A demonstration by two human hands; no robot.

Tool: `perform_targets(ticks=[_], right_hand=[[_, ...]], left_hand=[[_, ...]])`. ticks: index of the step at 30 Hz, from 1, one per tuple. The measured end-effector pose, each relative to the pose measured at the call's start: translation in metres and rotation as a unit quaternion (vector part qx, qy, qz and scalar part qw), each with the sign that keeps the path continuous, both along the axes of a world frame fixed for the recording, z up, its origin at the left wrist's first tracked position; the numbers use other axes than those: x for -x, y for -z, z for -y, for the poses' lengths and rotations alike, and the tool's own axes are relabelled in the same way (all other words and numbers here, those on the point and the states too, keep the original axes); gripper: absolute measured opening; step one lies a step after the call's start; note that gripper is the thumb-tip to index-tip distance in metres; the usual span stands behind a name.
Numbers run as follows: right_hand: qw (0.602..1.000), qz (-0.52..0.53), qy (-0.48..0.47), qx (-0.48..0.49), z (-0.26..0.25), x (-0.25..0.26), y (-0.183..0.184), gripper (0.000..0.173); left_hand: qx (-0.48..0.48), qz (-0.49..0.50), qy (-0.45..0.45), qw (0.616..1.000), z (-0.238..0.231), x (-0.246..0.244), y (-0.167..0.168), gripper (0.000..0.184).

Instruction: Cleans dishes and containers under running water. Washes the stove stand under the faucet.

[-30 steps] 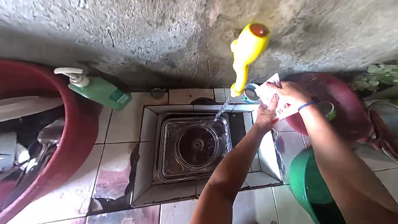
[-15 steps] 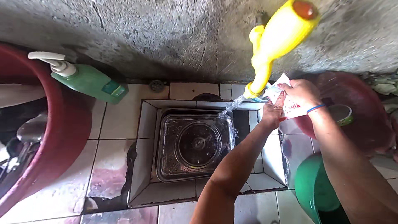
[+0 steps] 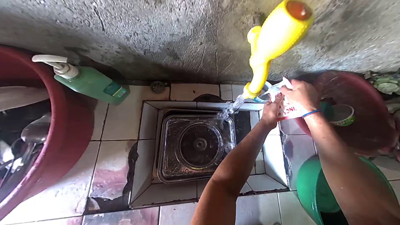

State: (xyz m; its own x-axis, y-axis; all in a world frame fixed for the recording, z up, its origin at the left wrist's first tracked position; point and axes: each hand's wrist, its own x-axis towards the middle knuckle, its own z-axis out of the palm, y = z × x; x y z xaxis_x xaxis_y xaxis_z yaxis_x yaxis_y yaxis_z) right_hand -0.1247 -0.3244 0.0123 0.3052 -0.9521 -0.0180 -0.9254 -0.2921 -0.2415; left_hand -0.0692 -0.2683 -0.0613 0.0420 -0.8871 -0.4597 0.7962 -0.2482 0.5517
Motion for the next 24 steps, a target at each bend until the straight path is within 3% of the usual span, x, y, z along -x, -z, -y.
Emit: perform_targets(ticks=[7,13,16,19,22,24], right_hand=[[1.0,0.017,0.024,-0.007,-0.008,-0.006,-0.002,0.053],[0.998,0.041,0.04,-0.015,-0.007,-0.004,0.001,0.041],[0.993,0.088,0.066,-0.028,-0.006,0.01,0.012,0.036],[0.989,0.12,0.075,-0.039,-0.009,0.029,0.013,0.045],[0.986,0.158,0.024,-0.055,-0.017,0.048,0.0,0.071],[0.981,0.167,-0.027,-0.091,-0.023,0.059,-0.008,0.064]], left_hand=[[-0.012,0.017,-0.025,0.999,-0.003,0.007,0.002,0.057],[-0.015,0.028,-0.02,0.999,-0.003,0.003,0.0,0.047],[0.01,0.14,0.005,0.99,-0.003,-0.002,0.001,0.039],[0.023,0.352,0.1,0.93,-0.01,-0.021,-0.006,0.039],[0.024,0.554,0.167,0.815,-0.031,-0.034,-0.033,0.042],[0.048,0.664,0.179,0.724,-0.042,-0.038,-0.041,0.04]])
